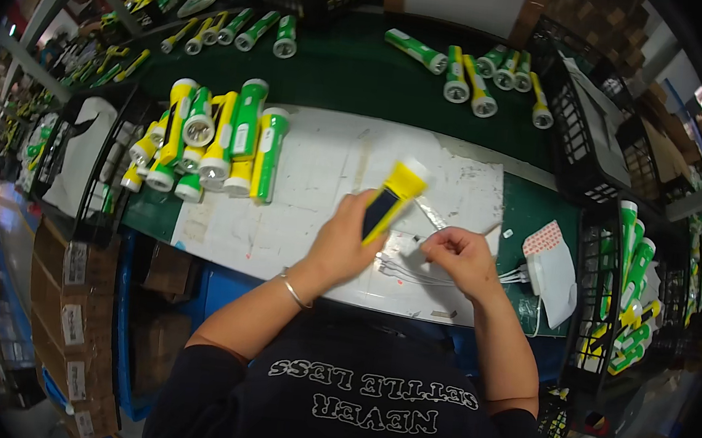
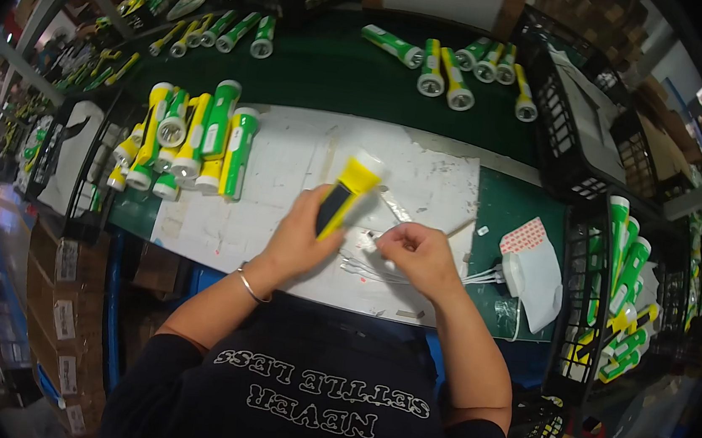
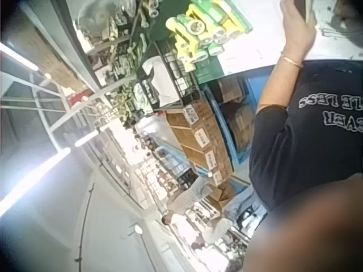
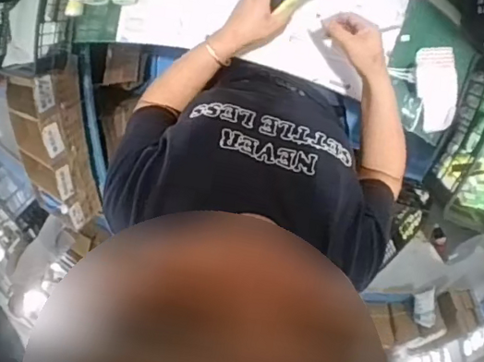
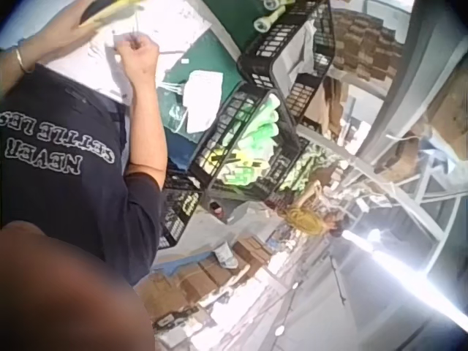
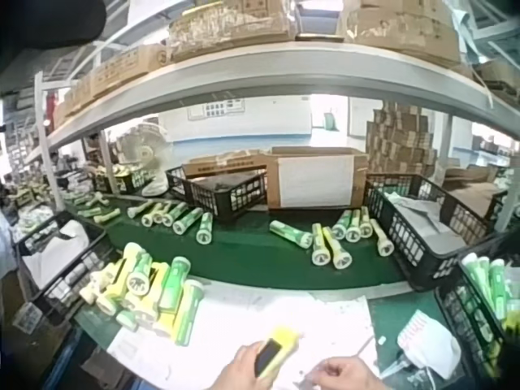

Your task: Assembling, checking, and sorting green and yellow portable flashlights on an industrial production line.

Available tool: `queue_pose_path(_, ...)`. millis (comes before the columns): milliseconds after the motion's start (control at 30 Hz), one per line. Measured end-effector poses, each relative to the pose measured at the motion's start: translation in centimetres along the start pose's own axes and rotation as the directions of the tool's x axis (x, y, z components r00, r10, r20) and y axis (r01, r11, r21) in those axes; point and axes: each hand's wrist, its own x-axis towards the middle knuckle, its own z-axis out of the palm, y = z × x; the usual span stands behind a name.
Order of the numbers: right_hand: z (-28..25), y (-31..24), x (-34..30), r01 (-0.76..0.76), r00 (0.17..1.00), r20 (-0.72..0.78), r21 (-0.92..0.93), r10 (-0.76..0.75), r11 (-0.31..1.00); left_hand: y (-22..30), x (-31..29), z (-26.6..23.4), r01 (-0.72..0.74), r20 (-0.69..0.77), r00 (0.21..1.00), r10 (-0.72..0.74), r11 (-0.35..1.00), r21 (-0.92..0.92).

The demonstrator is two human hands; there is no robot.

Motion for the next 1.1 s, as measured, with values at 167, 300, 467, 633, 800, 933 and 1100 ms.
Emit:
queue_pose_path(167, 2.8, -0.1, -0.6, 0.408, 0.909, 0.030, -0.255, -0.415, 0.877, 2.3, 1.0, 0.4, 0.372, 0.350, 0.928, -0.132, 0.417, -0.829)
queue_pose_path(300, 0.6, -1.9, -3.1, 0.339, 0.879, -0.178, -0.422, -0.443, 0.841, 4.3, 2.0, 1.1, 0.275, 0.340, 0.938, 0.068, 0.455, -0.847)
queue_pose_path(467, -13.7, -6.3, -10.3, -0.104, 0.447, -0.778, -0.534, -0.441, 0.839, 2.7, 1.4, -0.6, 0.355, 0.397, 0.918, -0.024, 0.499, -0.791)
queue_pose_path(633, -26.6, -3.4, -16.6, -0.817, 0.377, -0.875, -0.469, -0.304, 0.335, 2.2, 2.0, 1.0, 0.498, 0.507, 0.859, -0.076, 0.357, -0.790)
queue_pose_path(800, -25.2, -4.8, -12.5, -0.780, 0.353, -0.768, -0.557, -0.534, 0.286, 1.4, 2.4, 0.5, 0.530, 0.532, 0.840, -0.105, 0.367, -0.764)
queue_pose_path(933, -18.8, -7.7, -1.4, -0.231, 0.535, -0.497, -0.864, -0.683, 0.448, 0.5, 2.9, 0.4, 0.551, 0.535, 0.832, -0.146, 0.332, -0.765)
queue_pose_path(1100, -14.2, -5.7, 14.0, -0.157, 0.746, -0.381, -0.898, -0.546, 0.412, 0.5, 3.1, -0.9, 0.531, 0.492, 0.847, -0.202, 0.362, -0.766)
